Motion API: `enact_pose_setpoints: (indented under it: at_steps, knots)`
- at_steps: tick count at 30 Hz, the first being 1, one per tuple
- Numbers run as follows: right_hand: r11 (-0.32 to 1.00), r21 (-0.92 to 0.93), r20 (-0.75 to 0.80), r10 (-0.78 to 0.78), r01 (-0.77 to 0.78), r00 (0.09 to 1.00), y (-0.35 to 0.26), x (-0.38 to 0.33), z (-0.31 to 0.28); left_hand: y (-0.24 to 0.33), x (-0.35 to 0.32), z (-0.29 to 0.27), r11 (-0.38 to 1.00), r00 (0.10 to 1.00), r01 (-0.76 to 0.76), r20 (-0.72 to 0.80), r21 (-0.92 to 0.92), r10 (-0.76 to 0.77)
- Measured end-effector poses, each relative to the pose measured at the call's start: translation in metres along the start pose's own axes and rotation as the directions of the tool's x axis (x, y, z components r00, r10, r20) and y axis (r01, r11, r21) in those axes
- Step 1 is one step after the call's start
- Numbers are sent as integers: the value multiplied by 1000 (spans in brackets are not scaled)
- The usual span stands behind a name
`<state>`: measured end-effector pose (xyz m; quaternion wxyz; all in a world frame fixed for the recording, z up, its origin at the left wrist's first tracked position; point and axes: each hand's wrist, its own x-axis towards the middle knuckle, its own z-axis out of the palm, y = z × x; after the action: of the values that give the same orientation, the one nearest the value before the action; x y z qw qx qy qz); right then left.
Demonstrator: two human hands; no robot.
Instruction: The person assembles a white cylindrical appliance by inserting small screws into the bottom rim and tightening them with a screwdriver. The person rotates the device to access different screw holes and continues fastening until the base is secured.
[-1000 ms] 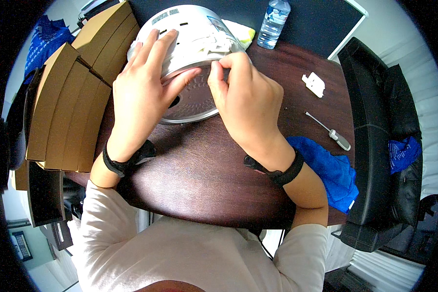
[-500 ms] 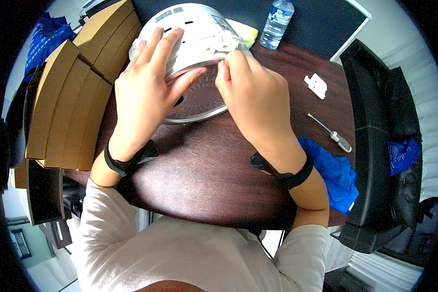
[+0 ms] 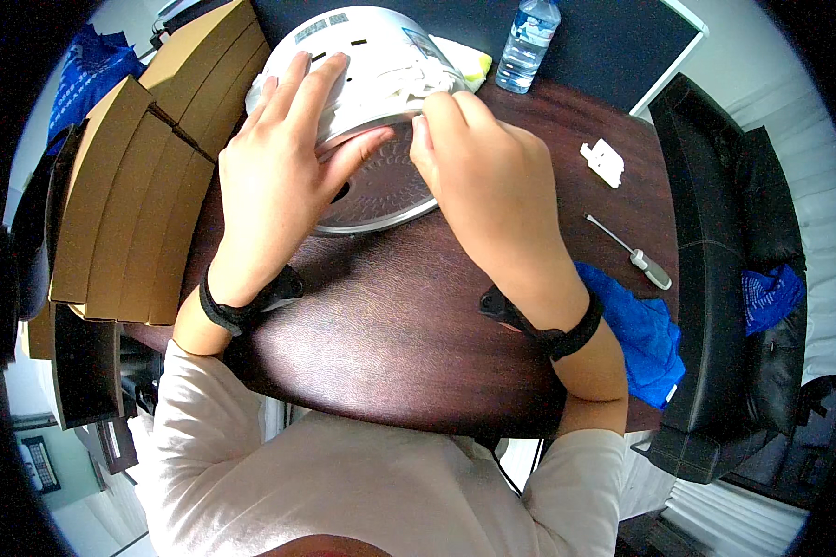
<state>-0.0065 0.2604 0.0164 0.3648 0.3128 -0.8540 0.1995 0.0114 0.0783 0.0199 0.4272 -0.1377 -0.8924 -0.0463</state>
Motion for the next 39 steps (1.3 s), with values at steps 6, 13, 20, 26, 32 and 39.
enact_pose_setpoints:
  at_steps: [6,13,20,26,32,39]
  knots:
    - [998,11,-42,68,-68,997,-3,-1,7,0,1,1,1000,1000,-1,-9,-3,1]
    - [970,169,-12,178,-173,984,-3,-3,13,-1,1,1,1000,1000,-19,-19,11,19]
    - [990,81,13,117,-117,993,-2,0,-1,1,1,0,1000,1000,-1,-8,21,1]
    - [981,112,-14,159,-156,987,-6,0,9,1,1,1,999,1000,-14,-18,28,14]
    - [747,486,193,414,-453,890,-3,0,9,-1,0,2,999,1000,-18,-25,42,19]
    - [994,65,62,85,-89,994,2,0,-10,1,2,0,1000,1000,-6,-7,-6,6]
